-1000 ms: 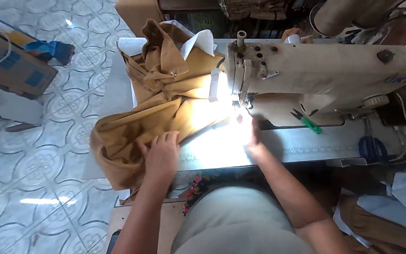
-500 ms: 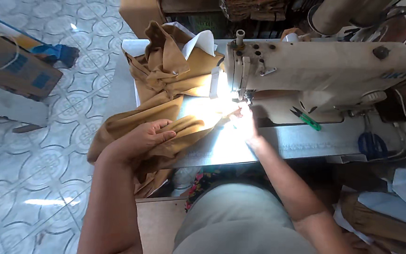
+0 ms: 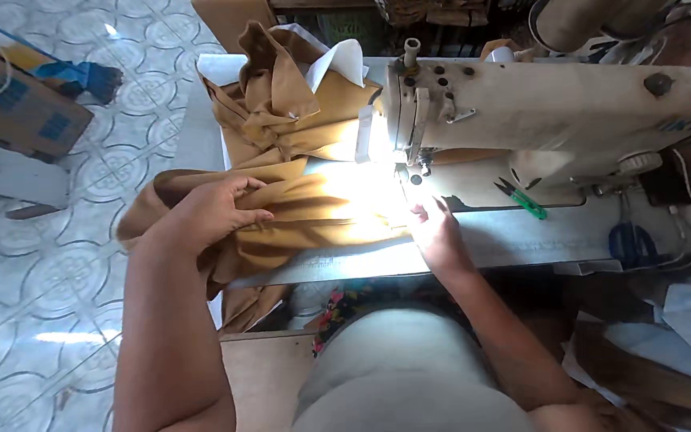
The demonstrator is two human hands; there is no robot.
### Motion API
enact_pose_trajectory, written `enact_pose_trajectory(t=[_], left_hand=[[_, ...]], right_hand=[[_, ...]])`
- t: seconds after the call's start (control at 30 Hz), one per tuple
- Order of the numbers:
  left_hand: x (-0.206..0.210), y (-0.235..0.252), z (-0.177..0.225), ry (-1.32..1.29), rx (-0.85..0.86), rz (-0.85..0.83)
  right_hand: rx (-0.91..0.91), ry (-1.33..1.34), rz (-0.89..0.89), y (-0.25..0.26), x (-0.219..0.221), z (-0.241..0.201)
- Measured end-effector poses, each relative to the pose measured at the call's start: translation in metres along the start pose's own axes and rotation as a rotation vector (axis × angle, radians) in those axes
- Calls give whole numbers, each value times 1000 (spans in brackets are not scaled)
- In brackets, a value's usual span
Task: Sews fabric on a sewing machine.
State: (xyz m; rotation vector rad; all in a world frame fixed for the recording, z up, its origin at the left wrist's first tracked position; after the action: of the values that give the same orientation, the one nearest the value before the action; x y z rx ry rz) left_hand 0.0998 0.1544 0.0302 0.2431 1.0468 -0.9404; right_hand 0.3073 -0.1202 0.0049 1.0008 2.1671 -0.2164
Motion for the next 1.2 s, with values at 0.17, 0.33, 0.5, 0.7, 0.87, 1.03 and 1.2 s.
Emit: enact_pose_trajectory(t=[0.17, 0.33, 0.5, 0.7, 0.87, 1.03, 1.2], left_hand=[[5, -29, 59, 364, 250, 312], [122, -29, 131, 176, 793, 264], [153, -5, 131, 217, 749, 282], [145, -3, 142, 428, 752, 179], [142, -8, 151, 541, 680, 154], [142, -11, 153, 456, 776, 177], [148, -14, 149, 505, 708, 114]], right_hand=[[152, -127, -138, 18, 28, 0], [191, -149, -139, 13, 33, 12], [160, -86, -98, 16, 15, 13], [90, -25, -85, 17, 19, 12], [91, -127, -174, 17, 26, -1], [-250, -249, -96, 13, 25, -14], [-432, -428, -68, -1, 35, -14]])
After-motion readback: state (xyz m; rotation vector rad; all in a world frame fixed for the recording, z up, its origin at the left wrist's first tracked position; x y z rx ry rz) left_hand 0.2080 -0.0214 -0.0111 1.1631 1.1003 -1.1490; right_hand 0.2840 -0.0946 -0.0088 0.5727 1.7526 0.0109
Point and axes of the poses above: each hand's wrist, its own y-axis towards the middle knuckle, its own x-axis out of the palm, z = x × y, the point moved 7 cm from there along y, towards the middle knuckle, and after that the axes turned 2 degrees about x, right-handed, at the moved point
